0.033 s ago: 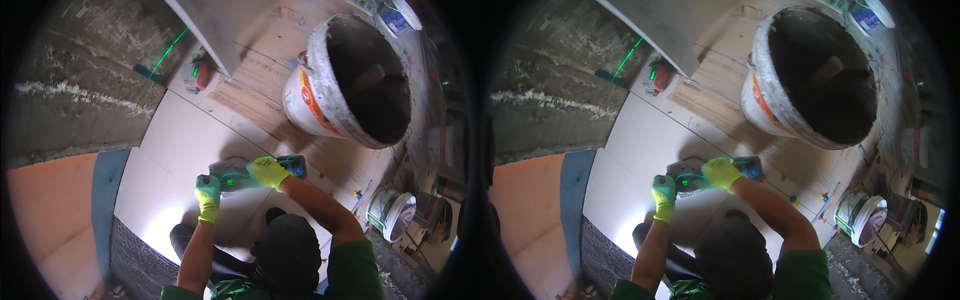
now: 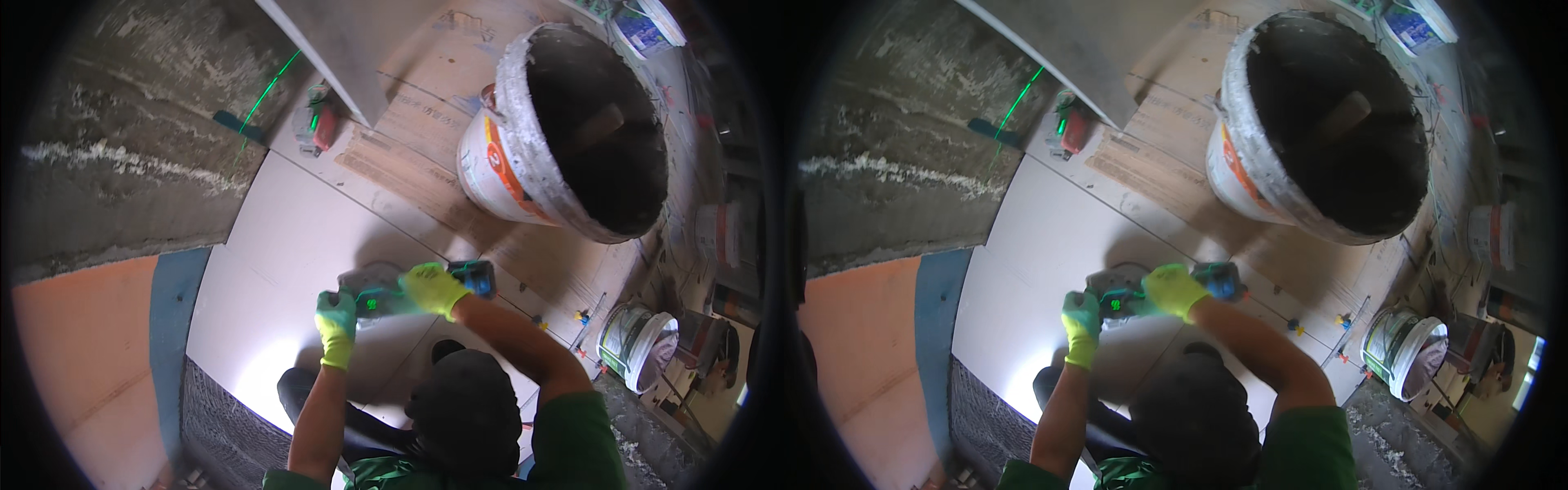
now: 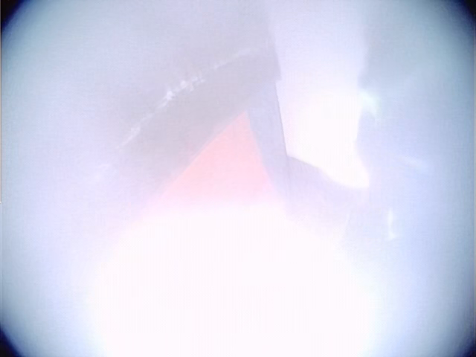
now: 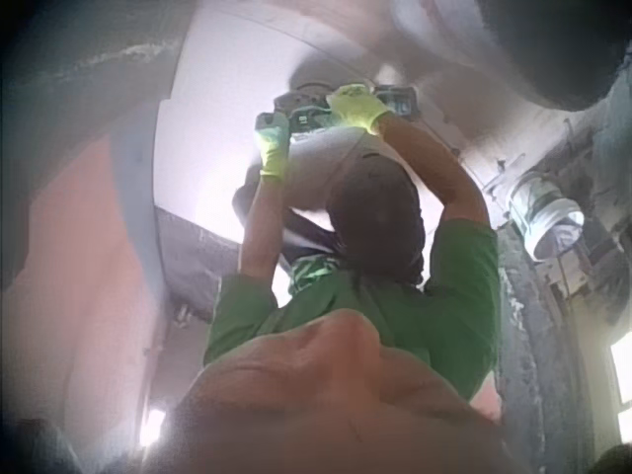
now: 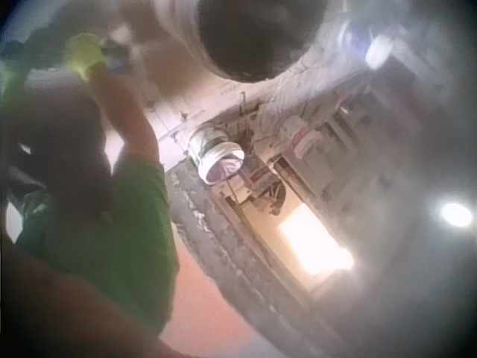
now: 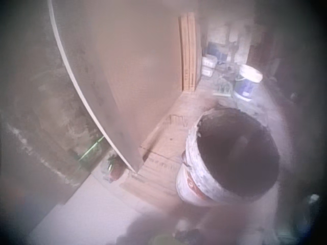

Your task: The person spreads adhesive on the back of a large tile using a notched trowel, then places the tile onto a prepared floor surface. They press the tile into place, use a rubber mallet to tap it level, and insert tile spacers to maintain consistent gaps between tiles.

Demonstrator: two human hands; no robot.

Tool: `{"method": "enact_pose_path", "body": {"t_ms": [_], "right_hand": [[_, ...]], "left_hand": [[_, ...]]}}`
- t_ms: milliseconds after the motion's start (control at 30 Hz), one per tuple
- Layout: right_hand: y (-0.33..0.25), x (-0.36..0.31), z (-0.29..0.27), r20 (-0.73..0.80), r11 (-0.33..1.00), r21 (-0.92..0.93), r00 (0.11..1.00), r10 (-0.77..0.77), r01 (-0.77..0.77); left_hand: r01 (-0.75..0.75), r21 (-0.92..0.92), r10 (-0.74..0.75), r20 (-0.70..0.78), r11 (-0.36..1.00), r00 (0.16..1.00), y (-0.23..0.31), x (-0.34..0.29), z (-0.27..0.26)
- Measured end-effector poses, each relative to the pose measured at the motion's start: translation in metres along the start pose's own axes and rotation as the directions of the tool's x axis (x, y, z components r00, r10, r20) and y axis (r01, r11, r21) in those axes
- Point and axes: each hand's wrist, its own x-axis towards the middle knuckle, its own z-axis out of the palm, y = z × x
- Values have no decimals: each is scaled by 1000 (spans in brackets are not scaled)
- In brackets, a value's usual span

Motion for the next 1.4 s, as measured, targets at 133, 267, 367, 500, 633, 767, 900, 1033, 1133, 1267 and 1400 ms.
{"method": "enact_pose_path", "body": {"t_ms": [133, 267, 367, 500, 633, 767, 900, 1033, 1133, 1267, 1400], "right_hand": [[-21, -4, 18, 136, 990, 98, 987, 86, -99], [-24, -1, 16, 235, 982, 132, 966, 103, -137], [-24, 0, 13, 233, 991, 110, 971, 54, -82], [-21, -5, 16, 212, 988, 118, 975, 70, -97], [-11, -10, 18, 234, 990, 107, 970, 68, -96], [-3, -12, 16, 265, 994, 94, 964, 36, -63], [0, -15, 12, 293, 994, 81, 955, 41, -67], [5, -19, 11, 338, 995, 64, 940, 54, -80], [9, -21, 7, 306, 996, 63, 951, 39, -61], [4, -22, 1, 267, 997, 70, 963, 19, -39], [-13, -12, 0, 333, 989, 90, 940, 79, -115]], "left_hand": [[-105, 41, 108, -82, 994, 991, -18, -20, -18], [-170, 115, 184, -124, 979, 975, -14, -28, -19], [-191, 140, 210, -141, 972, 967, -7, -30, -18], [-213, 71, 219, -93, 975, 971, -6, -33, -14], [-102, 101, 113, -102, 990, 988, -8, -38, -5], [-75, 43, 80, -110, 996, 991, -4, -45, 2], [-38, 23, 39, -93, 999, 995, 1, -52, 7], [-28, -13, 26, -83, 1000, 996, 1, -57, 11], [-36, 37, 40, -102, 999, 994, 1, -59, 13], [53, 42, -51, -63, 998, 997, 4, -54, 13], [-33, 91, 44, -122, 995, 992, 4, -42, 2]]}}
